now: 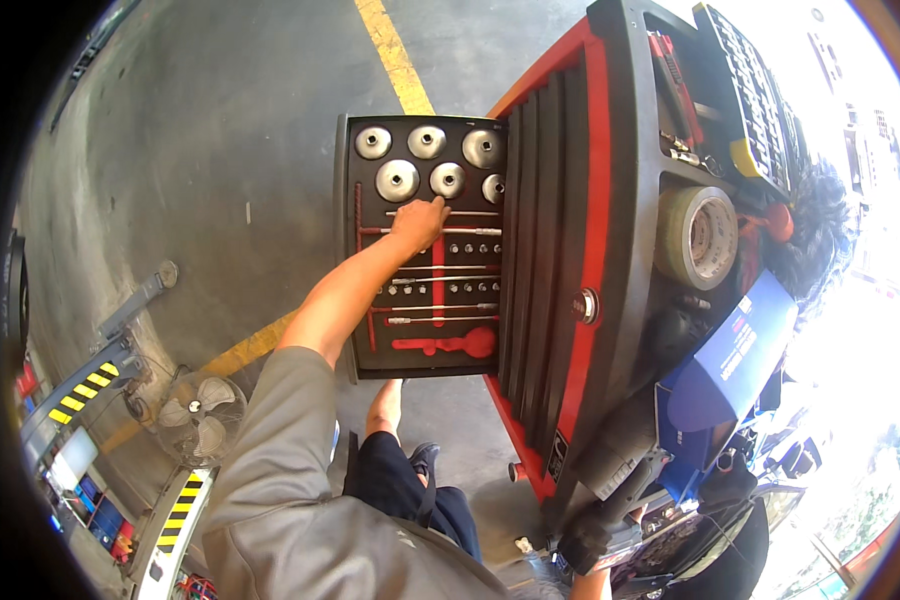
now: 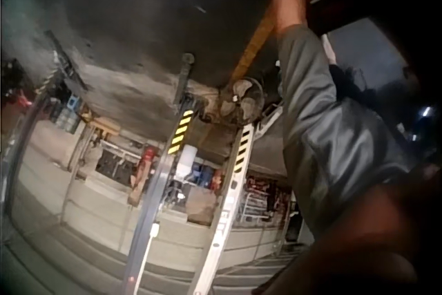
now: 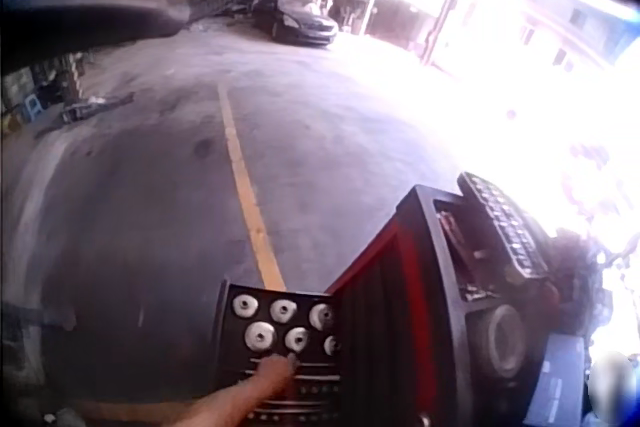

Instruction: The person opens the car hood, removes the plastic engine cover, and uses a screwdriver and pry tool to disconnect wire harnesses and connectors on top of the engine.

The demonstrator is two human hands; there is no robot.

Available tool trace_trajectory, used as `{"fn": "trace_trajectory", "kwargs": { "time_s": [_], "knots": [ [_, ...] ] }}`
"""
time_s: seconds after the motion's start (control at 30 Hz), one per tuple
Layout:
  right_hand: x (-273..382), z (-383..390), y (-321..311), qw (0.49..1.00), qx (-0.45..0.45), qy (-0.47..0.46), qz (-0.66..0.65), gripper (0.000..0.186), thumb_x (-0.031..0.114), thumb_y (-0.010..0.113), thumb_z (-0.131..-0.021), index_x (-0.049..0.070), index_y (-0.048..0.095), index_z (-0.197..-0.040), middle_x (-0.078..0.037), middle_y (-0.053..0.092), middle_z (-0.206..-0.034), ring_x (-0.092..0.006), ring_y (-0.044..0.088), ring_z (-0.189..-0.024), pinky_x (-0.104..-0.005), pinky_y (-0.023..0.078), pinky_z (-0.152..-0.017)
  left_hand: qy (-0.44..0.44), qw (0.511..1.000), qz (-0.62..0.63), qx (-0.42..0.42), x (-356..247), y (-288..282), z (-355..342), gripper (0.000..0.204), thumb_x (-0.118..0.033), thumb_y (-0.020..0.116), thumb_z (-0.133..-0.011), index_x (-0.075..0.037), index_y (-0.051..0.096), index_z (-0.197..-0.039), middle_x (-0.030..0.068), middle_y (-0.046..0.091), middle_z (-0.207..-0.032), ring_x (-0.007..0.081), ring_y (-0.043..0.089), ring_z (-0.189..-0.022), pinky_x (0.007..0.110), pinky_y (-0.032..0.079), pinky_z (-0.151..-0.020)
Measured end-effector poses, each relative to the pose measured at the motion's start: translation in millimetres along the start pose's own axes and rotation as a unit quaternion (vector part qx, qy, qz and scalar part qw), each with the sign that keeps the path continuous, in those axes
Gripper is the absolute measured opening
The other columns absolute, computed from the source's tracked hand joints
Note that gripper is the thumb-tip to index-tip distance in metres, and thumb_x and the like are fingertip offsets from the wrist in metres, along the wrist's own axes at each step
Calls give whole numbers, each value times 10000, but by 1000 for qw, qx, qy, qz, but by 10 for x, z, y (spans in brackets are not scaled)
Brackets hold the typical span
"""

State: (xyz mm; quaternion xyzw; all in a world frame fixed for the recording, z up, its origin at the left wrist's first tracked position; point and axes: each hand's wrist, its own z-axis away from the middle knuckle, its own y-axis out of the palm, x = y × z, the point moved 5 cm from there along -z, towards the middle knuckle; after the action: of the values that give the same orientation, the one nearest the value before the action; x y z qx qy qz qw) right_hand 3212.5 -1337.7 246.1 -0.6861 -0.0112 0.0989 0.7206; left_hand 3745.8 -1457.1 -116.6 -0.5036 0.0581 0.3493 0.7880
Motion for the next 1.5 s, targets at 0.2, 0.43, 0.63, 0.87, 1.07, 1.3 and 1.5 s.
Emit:
{"fn": "trace_trajectory", "kwargs": {
  "time_s": [0.2,0.43,0.63,0.87,1.07,1.3,1.5],
  "knots": [
    [-164,23,131,990,32,50,-128,265,331,457,-1013,100,584,-1028,-41,593,-898,-169,594,-731,-328,494,-618,132,986,-58,-80,124,-30,297,417,-428,494,-1014,-49,661,-1059,160,686,-1076,348,622,-1042,489,486,-896],
    [-341,-69,234,973,40,70,-215,286,337,456,-1013,87,580,-1078,-54,601,-942,-186,603,-772,-335,504,-656,149,912,125,-361,33,-685,792,224,-249,639,-938,-69,539,-850,144,582,-773,387,619,-731,493,488,-606],
    [-420,-52,291,966,42,76,-243,311,341,456,-1013,75,575,-1120,-64,608,-979,-200,610,-806,-340,513,-688,-107,910,108,-387,83,-1278,1661,390,-400,533,-1018,-60,536,-826,166,604,-791,435,607,-735,539,456,-631],
    [-557,142,526,957,61,77,-274,345,347,455,-1014,62,570,-1170,-76,617,-1023,-217,619,-847,-346,522,-726,-402,776,403,-271,2139,1063,2708,702,-582,403,-1017,67,630,-874,285,667,-807,467,659,-862,551,486,-781],
    [-651,92,530,953,59,41,-294,377,351,454,-1014,51,566,-1213,-87,624,-1061,-231,626,-881,-352,531,-759,-423,703,541,-184,1255,1417,2460,667,-609,387,-1022,-1,581,-832,192,675,-773,251,568,-521,419,468,-478],
    [-985,12,603,901,103,-15,-421,419,357,453,-1014,38,561,-1262,-99,632,-1104,-247,634,-922,-358,541,-797,-178,690,698,-78,-142,932,2929,518,-568,395,-1046,-93,480,-860,32,557,-714,45,276,-423,240,270,-388],
    [-461,543,454,697,37,231,-678,628,586,425,-1035,6,544,-1244,-100,639,-1039,-208,636,-890,-366,531,-788,14,758,639,-130,-1065,128,4479,441,-454,371,-1089,-82,516,-901,109,684,-1056,11,281,-460,197,264,-418]
  ]
}}
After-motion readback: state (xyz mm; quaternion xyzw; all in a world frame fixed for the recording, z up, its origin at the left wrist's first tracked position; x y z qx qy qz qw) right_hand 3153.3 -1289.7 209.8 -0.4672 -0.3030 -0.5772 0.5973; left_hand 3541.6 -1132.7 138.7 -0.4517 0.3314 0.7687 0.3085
